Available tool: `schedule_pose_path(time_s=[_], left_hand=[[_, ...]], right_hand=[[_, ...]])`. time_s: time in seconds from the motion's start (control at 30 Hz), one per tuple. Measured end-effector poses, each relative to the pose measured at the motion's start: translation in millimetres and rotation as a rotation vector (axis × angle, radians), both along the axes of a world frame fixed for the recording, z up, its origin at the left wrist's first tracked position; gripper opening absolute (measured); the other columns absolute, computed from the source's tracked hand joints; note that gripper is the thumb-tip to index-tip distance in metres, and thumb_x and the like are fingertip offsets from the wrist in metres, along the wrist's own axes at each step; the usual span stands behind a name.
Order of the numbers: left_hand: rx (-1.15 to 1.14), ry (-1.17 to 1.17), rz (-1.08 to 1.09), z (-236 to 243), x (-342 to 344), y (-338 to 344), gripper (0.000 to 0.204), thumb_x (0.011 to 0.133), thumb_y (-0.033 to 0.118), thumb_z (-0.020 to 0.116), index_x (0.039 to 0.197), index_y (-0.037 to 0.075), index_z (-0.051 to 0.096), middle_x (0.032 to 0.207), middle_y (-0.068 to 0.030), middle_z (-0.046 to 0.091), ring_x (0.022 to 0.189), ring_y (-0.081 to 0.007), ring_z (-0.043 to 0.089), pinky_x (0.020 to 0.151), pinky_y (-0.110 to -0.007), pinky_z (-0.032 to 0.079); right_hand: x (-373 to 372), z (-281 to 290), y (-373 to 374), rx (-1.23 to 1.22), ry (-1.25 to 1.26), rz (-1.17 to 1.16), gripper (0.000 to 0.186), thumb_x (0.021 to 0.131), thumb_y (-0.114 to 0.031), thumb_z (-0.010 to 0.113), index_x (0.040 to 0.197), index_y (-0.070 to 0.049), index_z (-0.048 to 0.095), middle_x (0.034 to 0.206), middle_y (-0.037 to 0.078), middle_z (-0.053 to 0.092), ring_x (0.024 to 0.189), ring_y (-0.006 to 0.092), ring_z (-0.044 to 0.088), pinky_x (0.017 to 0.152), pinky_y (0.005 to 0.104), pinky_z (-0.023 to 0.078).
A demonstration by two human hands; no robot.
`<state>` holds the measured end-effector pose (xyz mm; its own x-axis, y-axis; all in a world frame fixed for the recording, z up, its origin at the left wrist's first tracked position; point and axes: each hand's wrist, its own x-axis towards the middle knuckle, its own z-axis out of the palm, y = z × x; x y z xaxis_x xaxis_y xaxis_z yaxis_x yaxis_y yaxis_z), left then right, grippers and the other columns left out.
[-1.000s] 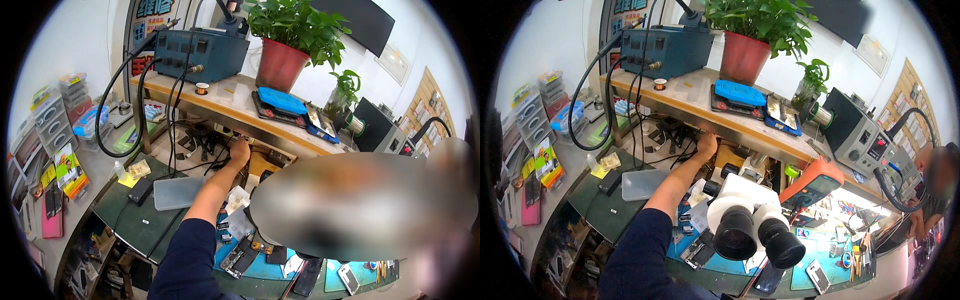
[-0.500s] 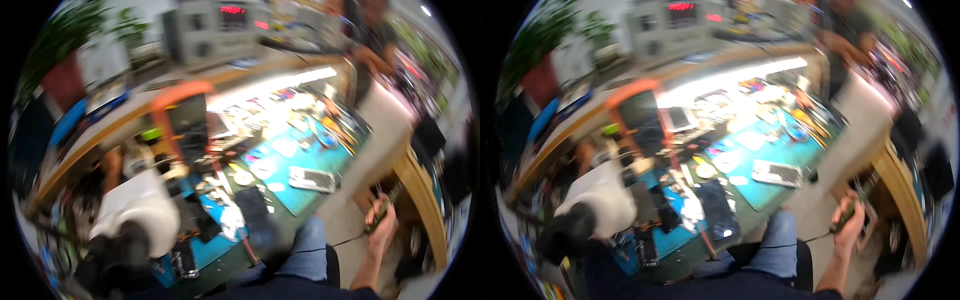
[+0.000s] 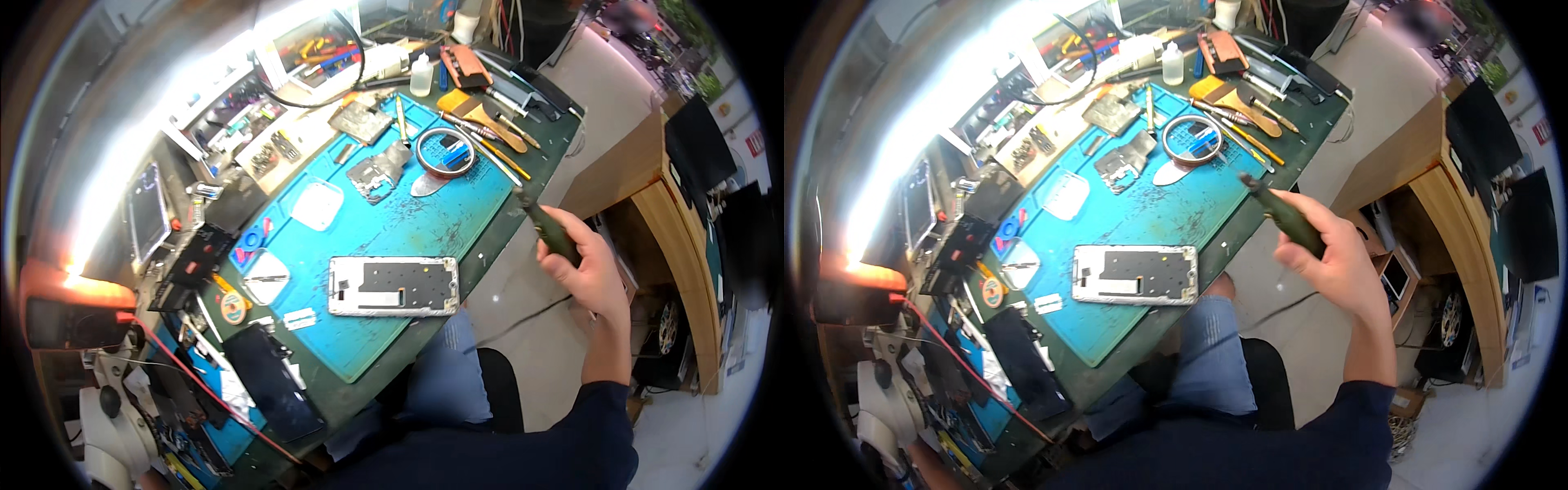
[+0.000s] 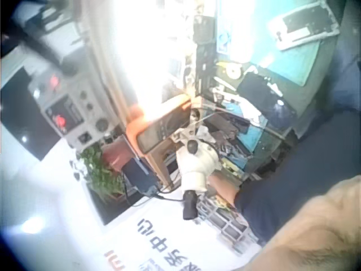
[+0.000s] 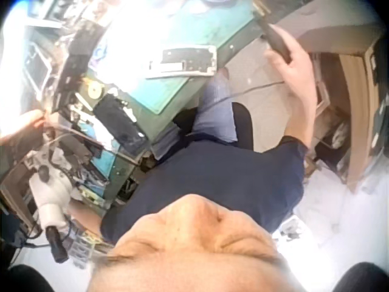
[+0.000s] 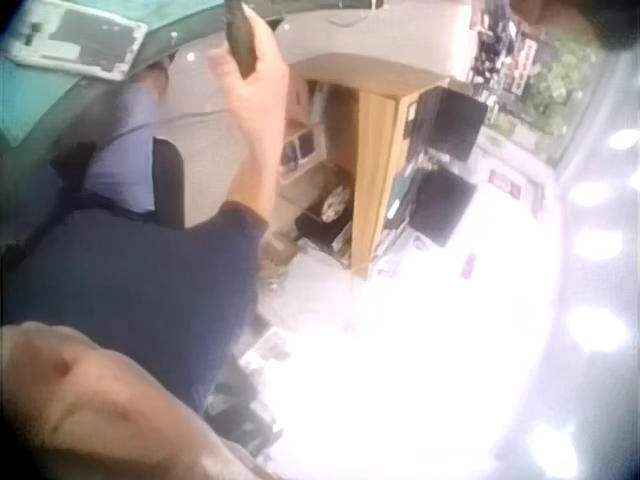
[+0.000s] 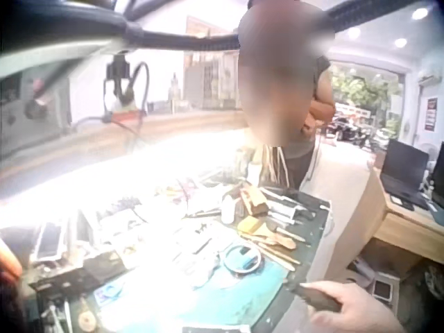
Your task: The person is repairing a disassembled smartphone on a cluttered workbench. They apply adhesive tape to the phone's frame, use a small brush to clean the interior, and then use a screwdriver to tighten screws on the device's chassis.
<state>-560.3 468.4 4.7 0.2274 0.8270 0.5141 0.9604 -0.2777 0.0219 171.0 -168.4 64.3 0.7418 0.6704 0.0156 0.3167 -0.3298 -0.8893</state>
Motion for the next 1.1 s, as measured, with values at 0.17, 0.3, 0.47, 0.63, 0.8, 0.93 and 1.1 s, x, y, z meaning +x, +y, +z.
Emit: schedule_pose_path(time_s=[0.17, 0.3, 0.47, 0.63, 0.8, 0.93, 1.1], left_hand=[[0.185, 0.071, -0.039, 41, 8, -189, 0.034, 0.112, 0.019, 0.056, 0.133, -0.005, 0.067, 0.122, -0.0224, 0.074, 0.099, -0.0307, 0.074, 0.081, -0.038, 0.06], [0.509, 0.09, -0.183, 51, 159, -323, 0.029, 0.112, 0.006, 0.056, 0.137, -0.007, 0.064, 0.116, -0.0186, 0.073, 0.094, -0.0259, 0.069, 0.083, -0.034, 0.057], [-0.478, -0.286, -0.808, 61, 405, -409, 0.057, 0.091, 0.02, 0.087, 0.138, -0.004, 0.066, 0.127, -0.0177, 0.073, 0.12, -0.0375, 0.068, 0.107, -0.048, 0.051], [-0.694, 0.146, -1.131, 60, 551, -372, 0.099, 0.078, 0.015, 0.09, 0.164, 0.009, 0.042, 0.165, -0.0182, 0.046, 0.159, -0.0394, 0.036, 0.134, -0.056, 0.024], [-0.722, 0.292, -1.176, 59, 559, -344, 0.091, 0.071, 0.02, 0.095, 0.151, 0.006, 0.055, 0.143, -0.0156, 0.057, 0.142, -0.0392, 0.053, 0.134, -0.058, 0.026], [-0.682, 0.273, -1.048, 63, 553, -356, 0.085, 0.076, 0.024, 0.094, 0.15, 0.005, 0.056, 0.132, -0.0154, 0.058, 0.122, -0.0383, 0.06, 0.107, -0.047, 0.05], [-0.661, 0.197, -0.914, 66, 531, -372, 0.078, 0.083, 0.021, 0.089, 0.151, 0.007, 0.055, 0.125, -0.0179, 0.059, 0.114, -0.0373, 0.062, 0.097, -0.044, 0.051]], right_hand=[[45, 1, 11, -0.227, -0.201, 0.306, 0.063, 0.09, -0.003, 0.078, 0.15, -0.009, 0.061, 0.103, 0.011, 0.074, 0.088, 0.0218, 0.073, 0.078, 0.0347, 0.056], [66, 4, -11, -0.279, -0.278, 0.404, 0.064, 0.089, -0.005, 0.08, 0.15, -0.01, 0.06, 0.117, 0.016, 0.076, 0.097, 0.0343, 0.075, 0.085, 0.0401, 0.058], [78, 7, -5, -0.328, -0.313, 0.576, 0.069, 0.086, -0.009, 0.084, 0.151, -0.01, 0.06, 0.127, 0.017, 0.074, 0.103, 0.0387, 0.072, 0.09, 0.0424, 0.058], [89, 20, -32, -0.385, -0.335, 0.531, 0.07, 0.086, -0.011, 0.084, 0.151, -0.011, 0.059, 0.117, 0.017, 0.073, 0.097, 0.0381, 0.071, 0.085, 0.0431, 0.057], [98, 20, -53, -0.391, -0.387, 0.575, 0.068, 0.089, -0.014, 0.082, 0.152, -0.013, 0.057, 0.103, 0.014, 0.069, 0.089, 0.0367, 0.069, 0.078, 0.0443, 0.055], [104, 4, -58, -0.257, -0.397, 0.552, 0.069, 0.085, -0.009, 0.085, 0.149, -0.01, 0.061, 0.118, 0.017, 0.074, 0.093, 0.0332, 0.072, 0.081, 0.0379, 0.057], [104, 3, -43, -0.238, -0.398, 0.573, 0.067, 0.086, -0.008, 0.085, 0.149, -0.009, 0.061, 0.119, 0.016, 0.075, 0.093, 0.0319, 0.072, 0.082, 0.0374, 0.058]])
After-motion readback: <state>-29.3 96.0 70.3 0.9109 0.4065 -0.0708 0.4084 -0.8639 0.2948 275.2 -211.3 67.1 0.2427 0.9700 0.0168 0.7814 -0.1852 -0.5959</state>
